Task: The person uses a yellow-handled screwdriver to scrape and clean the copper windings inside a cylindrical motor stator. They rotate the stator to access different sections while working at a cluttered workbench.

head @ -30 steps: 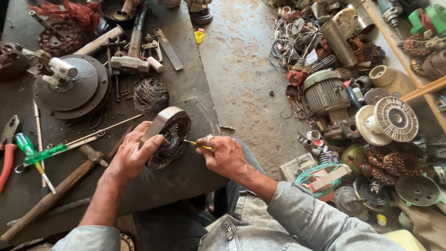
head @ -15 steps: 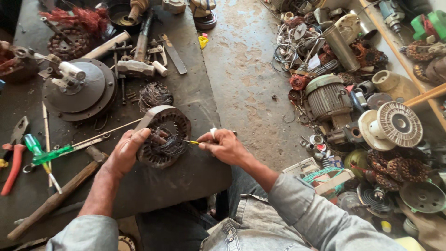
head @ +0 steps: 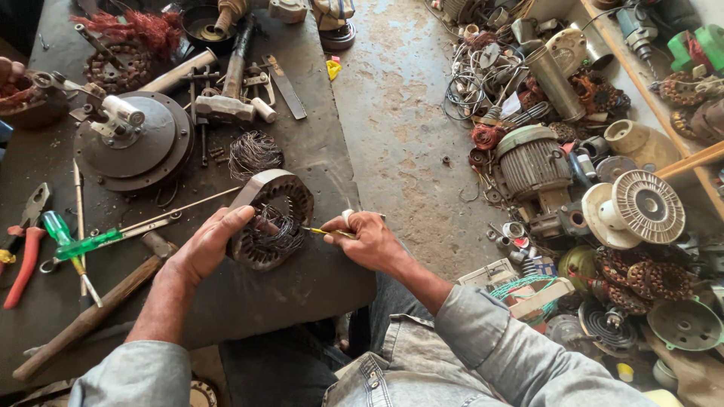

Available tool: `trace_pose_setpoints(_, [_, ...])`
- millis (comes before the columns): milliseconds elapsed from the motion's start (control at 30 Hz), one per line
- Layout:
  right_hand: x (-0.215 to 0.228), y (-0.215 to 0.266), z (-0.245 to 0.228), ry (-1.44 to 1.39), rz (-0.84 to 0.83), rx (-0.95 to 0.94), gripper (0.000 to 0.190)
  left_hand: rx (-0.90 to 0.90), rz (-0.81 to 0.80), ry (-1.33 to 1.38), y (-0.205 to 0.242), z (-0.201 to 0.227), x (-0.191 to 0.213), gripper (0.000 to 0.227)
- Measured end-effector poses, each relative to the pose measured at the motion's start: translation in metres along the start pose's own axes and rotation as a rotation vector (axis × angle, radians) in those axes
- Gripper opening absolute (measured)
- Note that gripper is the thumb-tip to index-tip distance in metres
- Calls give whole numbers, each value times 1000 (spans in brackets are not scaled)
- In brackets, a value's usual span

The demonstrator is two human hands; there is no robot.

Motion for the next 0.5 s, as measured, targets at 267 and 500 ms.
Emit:
trace_pose_setpoints(267, [-15, -8, 46, -559, -124, -106, 28, -91, -8, -44, 1, 4, 0, 61])
trace_pose_setpoints(500, [-20, -13, -15, -231, -67, -126, 28, -87, 30, -26, -3, 4, 0, 54])
Point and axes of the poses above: each hand's wrist, its own y-axis away from the middle knuckle, its own x-axis out of the back of the hand, z = x × y, the point moved 4 cm from there along -y, towards the middle knuckle, and after that the axes turned 15 degrees about x, right-handed, at the moved point
